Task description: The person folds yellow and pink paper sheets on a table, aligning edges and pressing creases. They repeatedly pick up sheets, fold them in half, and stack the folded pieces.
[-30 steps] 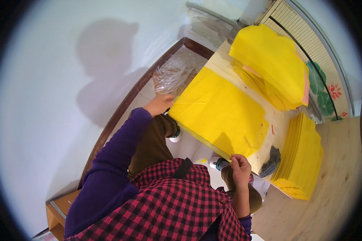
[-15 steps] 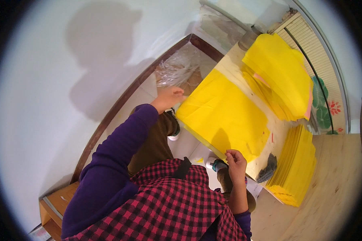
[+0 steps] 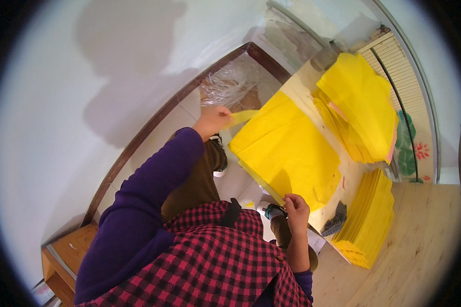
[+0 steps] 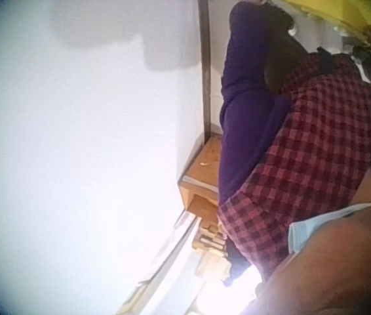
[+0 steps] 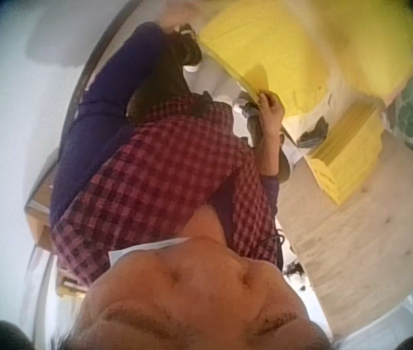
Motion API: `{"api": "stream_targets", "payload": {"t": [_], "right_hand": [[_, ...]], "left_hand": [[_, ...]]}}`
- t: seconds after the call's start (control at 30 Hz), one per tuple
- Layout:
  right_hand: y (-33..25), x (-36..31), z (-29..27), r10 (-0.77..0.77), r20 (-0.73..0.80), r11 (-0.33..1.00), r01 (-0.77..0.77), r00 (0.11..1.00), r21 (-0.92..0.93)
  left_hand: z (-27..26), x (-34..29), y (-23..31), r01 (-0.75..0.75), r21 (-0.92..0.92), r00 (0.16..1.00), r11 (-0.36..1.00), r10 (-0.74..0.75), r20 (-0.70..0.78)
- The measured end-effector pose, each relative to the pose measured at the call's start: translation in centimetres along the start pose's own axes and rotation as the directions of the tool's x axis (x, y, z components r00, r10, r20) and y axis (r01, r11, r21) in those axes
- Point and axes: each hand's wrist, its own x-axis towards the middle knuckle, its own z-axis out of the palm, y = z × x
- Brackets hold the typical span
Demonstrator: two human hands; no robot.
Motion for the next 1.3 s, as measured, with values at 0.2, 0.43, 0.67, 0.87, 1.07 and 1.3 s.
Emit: {"api": "stream_targets", "payload": {"t": [0.2,0.43,0.67,0.87,1.07,1.3], "right_hand": [[1.0,-1.5,-1.0,0.048,-0.063,0.996,-0.043,0.997,0.072],[1.4,-2.2,-1.9,0.066,-0.104,0.995,-0.059,0.992,0.076],[2.0,-2.8,-3.3,0.080,-0.166,0.992,-0.062,0.983,0.108],[3.5,-3.3,-4.5,0.067,-0.258,0.989,-0.029,0.964,0.148],[5.3,-2.3,-6.0,0.058,-0.365,0.989,-0.004,0.929,0.146],[7.3,-0.7,-7.1,-0.003,-0.490,1.000,0.007,0.872,0.006]], "left_hand": [[-3.6,0.5,0.3,-0.051,0.371,0.954,0.927,0.155,-0.258],[-3.7,1.2,-0.1,-0.082,0.760,0.785,0.645,0.511,-0.349],[0.3,-2.2,1.9,-0.249,0.352,0.967,0.902,0.252,0.038],[3.0,-4.0,1.9,-0.272,0.476,0.962,0.837,0.231,0.143],[4.3,-1.9,2.0,-0.328,0.563,0.945,0.758,0.270,0.186],[6.2,-0.5,1.8,-0.286,0.570,0.958,0.771,0.228,0.172]]}}
